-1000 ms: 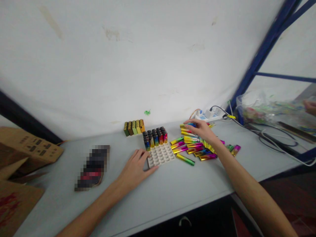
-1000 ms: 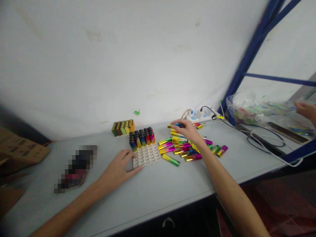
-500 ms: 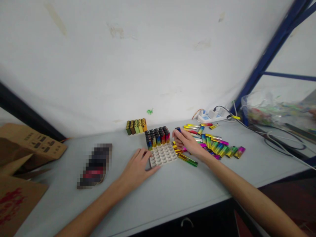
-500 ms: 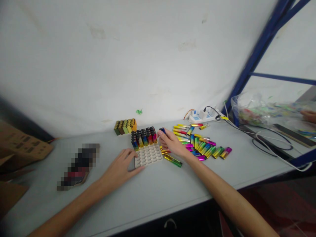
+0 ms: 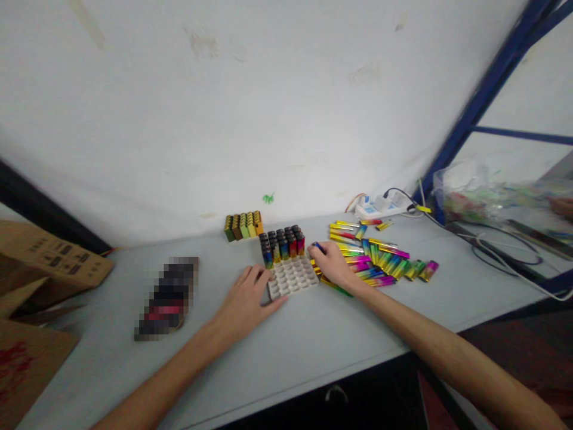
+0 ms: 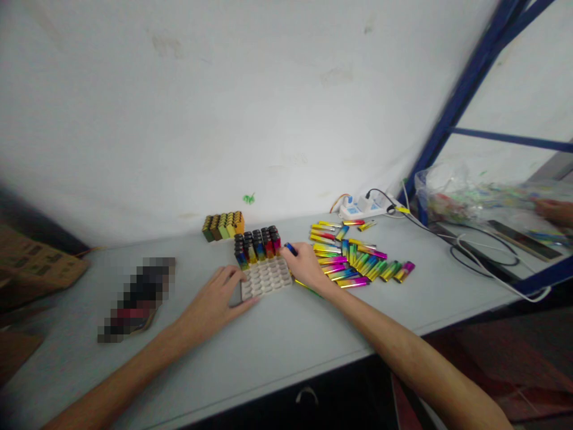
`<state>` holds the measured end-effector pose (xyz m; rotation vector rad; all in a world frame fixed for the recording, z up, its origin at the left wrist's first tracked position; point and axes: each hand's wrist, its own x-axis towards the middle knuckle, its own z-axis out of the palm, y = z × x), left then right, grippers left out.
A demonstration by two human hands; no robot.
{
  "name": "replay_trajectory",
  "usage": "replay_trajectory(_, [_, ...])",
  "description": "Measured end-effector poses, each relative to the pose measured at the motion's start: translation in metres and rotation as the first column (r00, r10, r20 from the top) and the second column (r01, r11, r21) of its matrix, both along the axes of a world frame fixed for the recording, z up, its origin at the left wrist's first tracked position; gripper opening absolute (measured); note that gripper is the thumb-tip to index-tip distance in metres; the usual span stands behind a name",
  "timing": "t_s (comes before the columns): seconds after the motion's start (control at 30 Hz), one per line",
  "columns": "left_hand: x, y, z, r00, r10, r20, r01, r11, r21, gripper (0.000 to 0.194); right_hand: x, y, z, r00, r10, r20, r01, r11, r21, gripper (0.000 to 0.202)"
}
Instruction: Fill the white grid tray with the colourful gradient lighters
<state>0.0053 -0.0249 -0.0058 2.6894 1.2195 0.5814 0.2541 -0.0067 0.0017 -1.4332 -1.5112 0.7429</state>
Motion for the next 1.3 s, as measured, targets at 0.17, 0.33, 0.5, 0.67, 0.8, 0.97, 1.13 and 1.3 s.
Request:
replay_trajectory(0.17, [0.000, 0.002, -0.001, 1.000, -0.012, -0.006, 0.012, 1.000, 0.012, 0.033, -0.001, 0.001, -0.001, 1.000, 0.005, 0.008, -0.005, 1.000, -0.010, 0.035])
replay_trajectory(0.33, [-0.001, 0.001, -0.001, 1.000, -0.003, -0.015, 0.003, 1.000, 0.009, 0.033, -0.001, 0.002, -0.003, 1.000, -0.004, 0.031, 0.005, 0.999, -0.033, 0.036])
replay_trajectory(0.5, [-0.002, 0.001, -0.003, 1.000, 0.003, -0.010, -0.002, 1.000, 0.013, 0.034, 0.000, 0.001, -0.003, 0.999, -0.012, 0.052, 0.010, 0.999, 0.043, 0.044])
replay_trajectory(0.67, [-0.002, 0.001, -0.005, 1.000, -0.001, -0.012, 0.001, 0.999, 0.034, 0.036, 0.002, -0.003, 0.004, 0.985, 0.023, 0.171, -0.054, 0.983, 0.175, 0.034])
replay_trajectory(0.8, [-0.001, 0.000, -0.003, 1.000, 0.010, -0.020, -0.010, 1.000, 0.015, 0.036, 0.003, -0.007, 0.013, 0.915, 0.063, 0.399, -0.206, 0.922, 0.327, 0.038])
replay_trajectory(0.97, [0.001, -0.002, -0.001, 0.999, 0.020, -0.028, -0.020, 1.000, -0.001, 0.036, 0.000, -0.004, 0.024, 0.837, 0.119, 0.535, -0.292, 0.922, 0.253, 0.041])
replay_trajectory(1.13, [0.002, -0.003, -0.001, 0.999, 0.025, -0.032, -0.026, 1.000, -0.006, 0.035, -0.017, 0.011, 0.025, 0.779, 0.223, 0.587, -0.380, 0.911, 0.158, 0.027])
replay_trajectory(1.3, [0.002, -0.004, -0.003, 0.999, 0.023, -0.035, -0.023, 1.000, 0.002, 0.038, -0.036, 0.016, 0.014, 0.656, 0.215, 0.723, -0.391, 0.917, 0.082, 0.022])
